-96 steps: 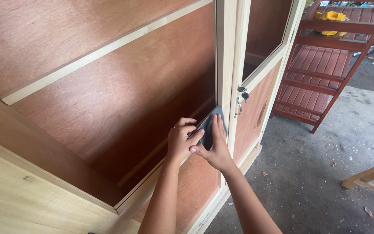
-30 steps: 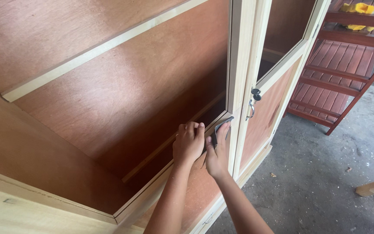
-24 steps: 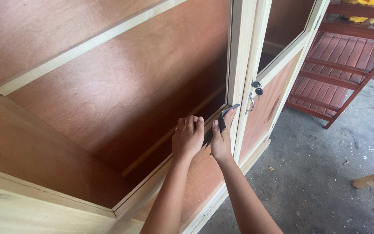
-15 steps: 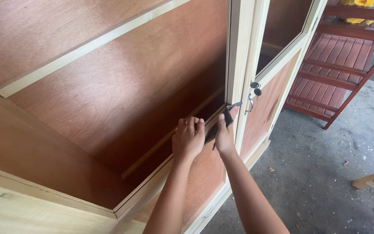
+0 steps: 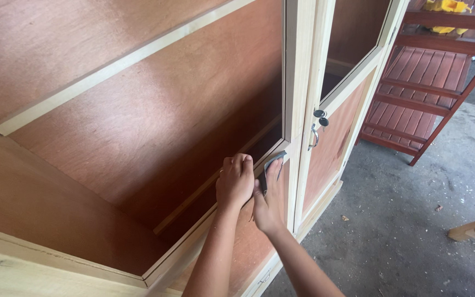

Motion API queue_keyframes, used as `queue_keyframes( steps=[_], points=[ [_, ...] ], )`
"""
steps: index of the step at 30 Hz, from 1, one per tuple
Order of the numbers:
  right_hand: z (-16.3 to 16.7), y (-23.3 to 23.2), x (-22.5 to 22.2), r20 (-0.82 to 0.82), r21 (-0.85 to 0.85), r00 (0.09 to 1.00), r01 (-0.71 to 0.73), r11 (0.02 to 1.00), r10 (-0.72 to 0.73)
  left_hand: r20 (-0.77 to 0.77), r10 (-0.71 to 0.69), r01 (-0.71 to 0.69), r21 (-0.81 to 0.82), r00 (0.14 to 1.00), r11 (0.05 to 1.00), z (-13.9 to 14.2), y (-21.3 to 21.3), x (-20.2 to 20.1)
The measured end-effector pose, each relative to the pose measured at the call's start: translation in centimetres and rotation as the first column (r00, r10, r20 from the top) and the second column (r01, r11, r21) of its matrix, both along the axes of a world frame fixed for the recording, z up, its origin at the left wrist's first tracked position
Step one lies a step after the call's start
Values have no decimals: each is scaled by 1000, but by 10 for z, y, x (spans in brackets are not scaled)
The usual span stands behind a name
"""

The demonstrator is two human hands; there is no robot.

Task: The person sands the surfaces and edges of an unfinished wooden cabinet, including its interior panels, door frames, and a pulled-out drawer, using a piece of sandpaper held by hand. They open the cabinet doors and pull out a drawer to reach different areas, sanding the wood surfaces throughout the episode.

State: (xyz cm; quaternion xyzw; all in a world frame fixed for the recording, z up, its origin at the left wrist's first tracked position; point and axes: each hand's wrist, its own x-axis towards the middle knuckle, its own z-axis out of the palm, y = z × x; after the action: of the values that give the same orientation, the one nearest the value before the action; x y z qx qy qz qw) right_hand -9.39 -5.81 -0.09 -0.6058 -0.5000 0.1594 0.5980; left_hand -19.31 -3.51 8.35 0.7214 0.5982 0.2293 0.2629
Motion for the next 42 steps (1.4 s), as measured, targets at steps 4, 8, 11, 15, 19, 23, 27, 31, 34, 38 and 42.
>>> queue_keyframes(
  steps=[4,8,11,15,19,23,27,31,34,38,42],
  points=[
    [5,5,13,-836,-50,543,-218,975,79,-54,1,-4,-55,999,998,-3,1,0],
    [-10,2,10,-141,138,987,-52,989,72,-15,-11,11,19,1000,1000,-6,1,0],
    [-24,-2,3,-29,64,998,-49,997,50,-28,-13,14,31,1000,999,-7,0,-1],
    [-32,6,7,-241,157,968,-32,987,70,-67,-20,22,19,998,1000,-6,0,-1],
    [-40,20,18,-213,174,973,-45,984,83,-17,-11,12,20,1000,1000,-7,-1,-1],
    [-54,32,32,-753,-17,651,-155,988,90,-65,-23,27,68,998,997,-9,-1,-1],
    [-68,30,27,-488,80,868,-64,995,95,-39,-19,22,62,999,998,-11,-2,-1],
    [-64,21,20,-299,327,941,-54,944,158,-31,-18,21,77,999,997,-11,-2,-1],
    [-43,22,26,-743,93,652,-127,988,153,-81,-18,27,110,997,994,-9,-3,0],
    [-8,22,27,-586,251,756,-172,952,291,-2,-3,3,62,1000,998,-7,-2,-1],
    [9,-12,-15,40,85,995,-90,992,87,213,53,-70,72,976,995,-8,4,-6]
  ],
)
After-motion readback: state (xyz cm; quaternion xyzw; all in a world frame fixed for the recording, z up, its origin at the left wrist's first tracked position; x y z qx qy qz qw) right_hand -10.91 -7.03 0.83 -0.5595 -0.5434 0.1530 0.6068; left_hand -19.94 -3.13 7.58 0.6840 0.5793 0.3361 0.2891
